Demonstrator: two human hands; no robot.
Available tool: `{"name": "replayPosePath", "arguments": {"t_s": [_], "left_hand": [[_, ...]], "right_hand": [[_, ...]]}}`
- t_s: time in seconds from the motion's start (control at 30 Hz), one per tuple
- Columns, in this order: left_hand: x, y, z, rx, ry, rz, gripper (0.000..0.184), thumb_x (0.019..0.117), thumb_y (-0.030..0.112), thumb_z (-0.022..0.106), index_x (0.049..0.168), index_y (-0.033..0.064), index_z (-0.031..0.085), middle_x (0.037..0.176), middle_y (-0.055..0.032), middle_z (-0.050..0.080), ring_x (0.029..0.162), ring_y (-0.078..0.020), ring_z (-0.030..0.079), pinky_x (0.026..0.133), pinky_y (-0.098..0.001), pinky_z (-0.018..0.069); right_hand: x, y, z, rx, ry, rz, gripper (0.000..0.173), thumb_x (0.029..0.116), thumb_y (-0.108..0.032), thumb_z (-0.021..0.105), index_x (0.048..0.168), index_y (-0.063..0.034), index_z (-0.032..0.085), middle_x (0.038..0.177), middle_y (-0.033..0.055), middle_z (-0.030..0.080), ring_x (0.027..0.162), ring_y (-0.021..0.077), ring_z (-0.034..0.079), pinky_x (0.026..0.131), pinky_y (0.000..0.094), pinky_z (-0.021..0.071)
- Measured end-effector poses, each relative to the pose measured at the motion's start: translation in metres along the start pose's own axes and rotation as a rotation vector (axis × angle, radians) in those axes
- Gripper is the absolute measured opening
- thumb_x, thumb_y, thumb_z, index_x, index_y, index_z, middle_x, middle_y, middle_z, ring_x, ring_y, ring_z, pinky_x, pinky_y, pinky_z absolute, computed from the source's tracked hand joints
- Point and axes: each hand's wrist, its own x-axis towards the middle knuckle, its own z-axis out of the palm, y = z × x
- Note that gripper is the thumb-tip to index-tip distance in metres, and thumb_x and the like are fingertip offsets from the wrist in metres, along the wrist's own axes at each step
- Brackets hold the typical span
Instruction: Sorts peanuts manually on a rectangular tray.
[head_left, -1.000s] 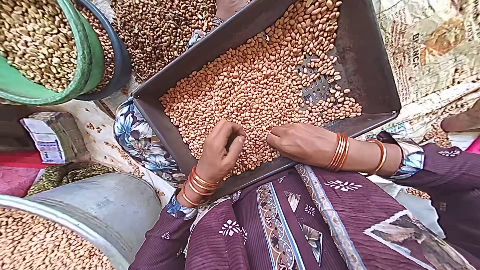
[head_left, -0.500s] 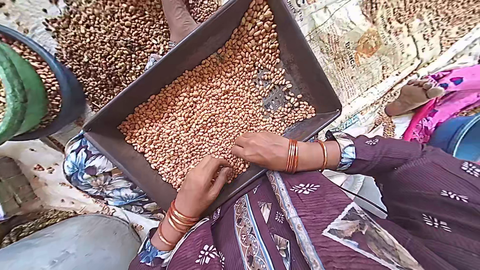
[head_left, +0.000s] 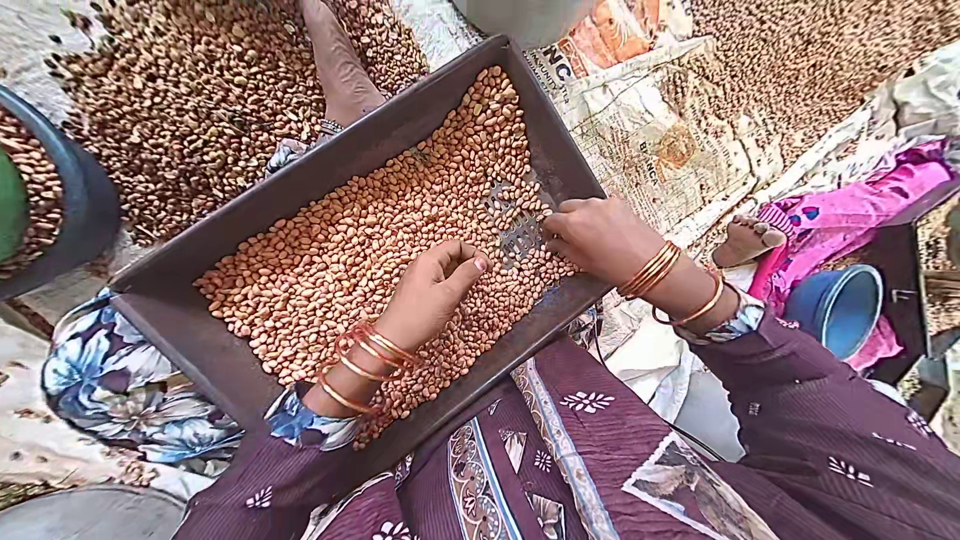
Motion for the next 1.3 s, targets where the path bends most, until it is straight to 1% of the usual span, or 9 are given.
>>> {"name": "replayPosePath", "arguments": {"t_s": [0.1, 0.23, 0.57, 0.67, 0.77, 0.93, 1.1, 1.2, 1.3], "left_hand": [[0.034, 0.01, 0.006, 0.411, 0.067, 0.223, 0.014, 0.1034, 0.023, 0.061, 0.102, 0.0113, 0.069, 0.077, 0.0005, 0.059, 0.062, -0.0091, 0.053, 0.058, -0.027, 0.0443], [0.09, 0.019, 0.027, 0.653, 0.045, 0.493, 0.017, 0.0998, 0.013, 0.063, 0.105, -0.0007, 0.071, 0.096, -0.0162, 0.064, 0.083, -0.0286, 0.064, 0.076, -0.045, 0.0549], [0.122, 0.024, 0.056, 1.006, -0.077, 0.577, 0.012, 0.0963, 0.001, 0.062, 0.106, -0.0029, 0.068, 0.104, -0.0205, 0.063, 0.095, -0.0387, 0.068, 0.072, -0.0489, 0.0578], [0.124, 0.019, 0.042, 0.791, 0.007, 0.543, 0.019, 0.0987, 0.013, 0.062, 0.105, -0.0039, 0.068, 0.1, -0.02, 0.063, 0.088, -0.036, 0.068, 0.075, -0.0496, 0.0572], [0.111, 0.028, 0.031, 0.353, 0.067, 0.342, 0.017, 0.0998, 0.013, 0.051, 0.105, 0.001, 0.063, 0.095, -0.0104, 0.061, 0.083, -0.0177, 0.061, 0.075, -0.0352, 0.0504], [0.087, 0.036, 0.032, -0.358, -0.143, -0.019, 0.033, 0.1108, 0.016, 0.028, 0.104, 0.0078, 0.059, 0.087, 0.0002, 0.063, 0.069, -0.0065, 0.064, 0.063, -0.0213, 0.0562], [0.089, 0.031, 0.015, 0.009, 0.036, 0.044, 0.025, 0.1083, 0.015, 0.044, 0.103, 0.0088, 0.068, 0.069, 0.0025, 0.052, 0.053, -0.0049, 0.043, 0.05, -0.0206, 0.0349], [0.091, 0.027, 0.003, 0.395, 0.164, 0.208, 0.022, 0.1067, 0.018, 0.05, 0.104, 0.0066, 0.069, 0.087, -0.0039, 0.062, 0.077, -0.0124, 0.057, 0.072, -0.0317, 0.046], [0.095, 0.014, 0.005, 0.69, 0.122, 0.397, 0.021, 0.1002, 0.019, 0.063, 0.106, 0.0002, 0.071, 0.093, -0.016, 0.064, 0.082, -0.0292, 0.064, 0.075, -0.0469, 0.053]], "right_hand": [[-0.006, 0.007, 0.026, 0.021, 0.109, -0.073, 0.007, 0.092, -0.007, 0.074, 0.094, -0.0005, 0.073, 0.095, 0.0184, 0.069, 0.087, 0.0367, 0.069, 0.075, 0.0491, 0.058], [-0.01, 0.0, 0.031, -0.007, 0.156, -0.039, 0.009, 0.0885, 0.004, 0.069, 0.098, 0.0027, 0.072, 0.094, 0.02, 0.069, 0.086, 0.0369, 0.07, 0.073, 0.0465, 0.0586], [-0.008, 0.008, 0.036, 0.017, 0.142, -0.017, 0.02, 0.0839, -0.006, 0.073, 0.099, 0.0052, 0.067, 0.092, 0.0215, 0.066, 0.08, 0.037, 0.07, 0.065, 0.0477, 0.0575], [-0.004, 0.007, 0.03, -0.002, 0.114, -0.024, 0.017, 0.086, -0.007, 0.071, 0.099, 0.0037, 0.066, 0.09, 0.0194, 0.064, 0.076, 0.0353, 0.069, 0.061, 0.0464, 0.0559], [-0.004, 0.007, 0.013, 0.05, 0.244, -0.076, 0.011, 0.0878, -0.008, 0.064, 0.095, 0.0, 0.064, 0.086, 0.0149, 0.06, 0.07, 0.0298, 0.065, 0.056, 0.0414, 0.0521], [-0.01, 0.008, -0.031, 0.178, 0.389, -0.068, 0.02, 0.0985, -0.012, 0.063, 0.116, -0.0048, 0.071, 0.103, 0.0142, 0.072, 0.08, 0.0248, 0.072, 0.067, 0.039, 0.0591], [-0.018, 0.01, -0.024, 0.037, 0.095, 0.09, 0.013, 0.1002, -0.012, 0.063, 0.105, -0.0035, 0.071, 0.086, 0.0153, 0.07, 0.076, 0.0352, 0.071, 0.064, 0.0522, 0.0546], [-0.017, -0.001, -0.013, 0.009, -0.055, 0.194, 0.012, 0.1002, -0.011, 0.064, 0.106, -0.0022, 0.07, 0.083, 0.0164, 0.07, 0.074, 0.0365, 0.07, 0.062, 0.053, 0.0541], [-0.013, -0.007, -0.007, -0.013, -0.151, 0.281, 0.012, 0.1001, -0.014, 0.065, 0.102, -0.0021, 0.068, 0.083, 0.0169, 0.068, 0.075, 0.0372, 0.07, 0.062, 0.0525, 0.0535]]}}
